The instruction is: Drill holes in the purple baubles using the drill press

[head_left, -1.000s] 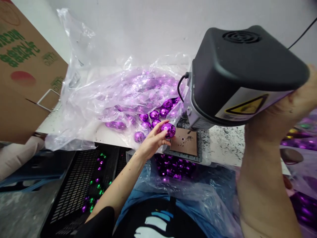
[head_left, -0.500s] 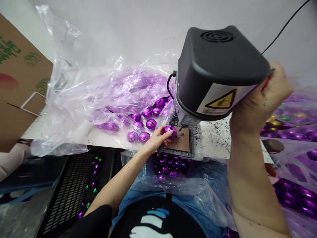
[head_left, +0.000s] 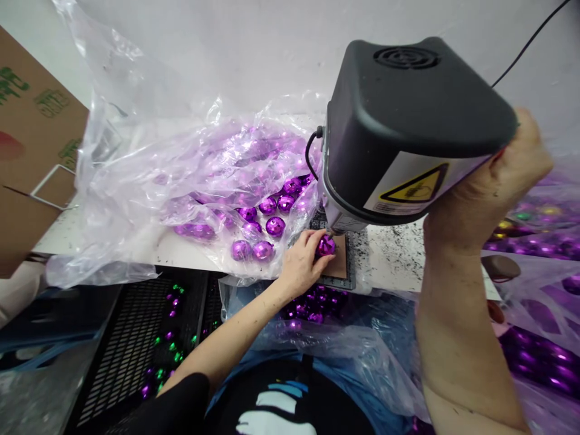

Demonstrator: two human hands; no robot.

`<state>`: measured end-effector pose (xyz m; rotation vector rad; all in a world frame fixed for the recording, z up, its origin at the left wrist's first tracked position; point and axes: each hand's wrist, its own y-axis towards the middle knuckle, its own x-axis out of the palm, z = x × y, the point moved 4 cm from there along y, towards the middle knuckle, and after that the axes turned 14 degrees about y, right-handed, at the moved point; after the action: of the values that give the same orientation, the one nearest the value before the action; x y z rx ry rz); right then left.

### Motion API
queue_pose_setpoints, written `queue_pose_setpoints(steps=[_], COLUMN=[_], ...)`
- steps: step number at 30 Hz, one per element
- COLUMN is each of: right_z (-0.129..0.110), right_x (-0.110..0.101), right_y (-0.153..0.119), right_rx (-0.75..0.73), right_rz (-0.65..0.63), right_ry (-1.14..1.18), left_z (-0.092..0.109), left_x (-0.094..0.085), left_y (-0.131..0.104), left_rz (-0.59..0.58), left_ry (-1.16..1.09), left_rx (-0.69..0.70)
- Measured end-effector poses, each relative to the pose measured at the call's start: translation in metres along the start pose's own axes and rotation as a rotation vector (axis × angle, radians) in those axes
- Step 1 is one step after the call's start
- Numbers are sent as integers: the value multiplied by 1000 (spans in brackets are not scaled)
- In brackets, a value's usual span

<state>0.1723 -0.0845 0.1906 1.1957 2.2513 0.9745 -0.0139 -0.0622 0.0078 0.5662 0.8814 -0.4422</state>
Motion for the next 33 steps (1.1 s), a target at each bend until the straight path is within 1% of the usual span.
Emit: queue_pose_setpoints(steps=[2, 5, 8, 11, 13, 15, 18, 21, 23, 26, 30, 33], right_z=[1, 3, 4, -3, -11, -18, -22, -16, -11, -6, -3, -4], right_x=[0, 0, 1, 0, -4, -10, -23, -32, -35, -37, -36, -36], right_y=[-1, 0, 1, -2, -10, -23, -48, -67, -75, -83, -92, -95], right_rx=[-10, -15, -13, -32, -52, -88, -191, -300, -336, -346, -293, -295], right_rz=[1, 4, 11, 18, 29, 51, 72, -2, -41, -34, -60, -49], right_ry=[17, 25, -3, -3, 6, -4, 1, 38, 51, 72, 90, 84], left_z=[4, 6, 7, 7, 6, 5, 3, 1, 1, 0, 1, 1], left_x=[3, 9, 14, 16, 16, 17, 20, 22, 22, 23, 22, 21], left_y=[-1, -1, -1, -1, -2, -2, -2, -2, -2, -2, -3, -3], left_rz=[28, 74, 78, 82, 89, 87, 68, 65, 71, 70, 60, 60], left_ry=[41, 52, 46, 55, 64, 72, 78, 79, 82, 82, 72, 72], left_rx=[22, 12, 25, 47, 49, 42, 42, 50, 50, 48, 50, 56])
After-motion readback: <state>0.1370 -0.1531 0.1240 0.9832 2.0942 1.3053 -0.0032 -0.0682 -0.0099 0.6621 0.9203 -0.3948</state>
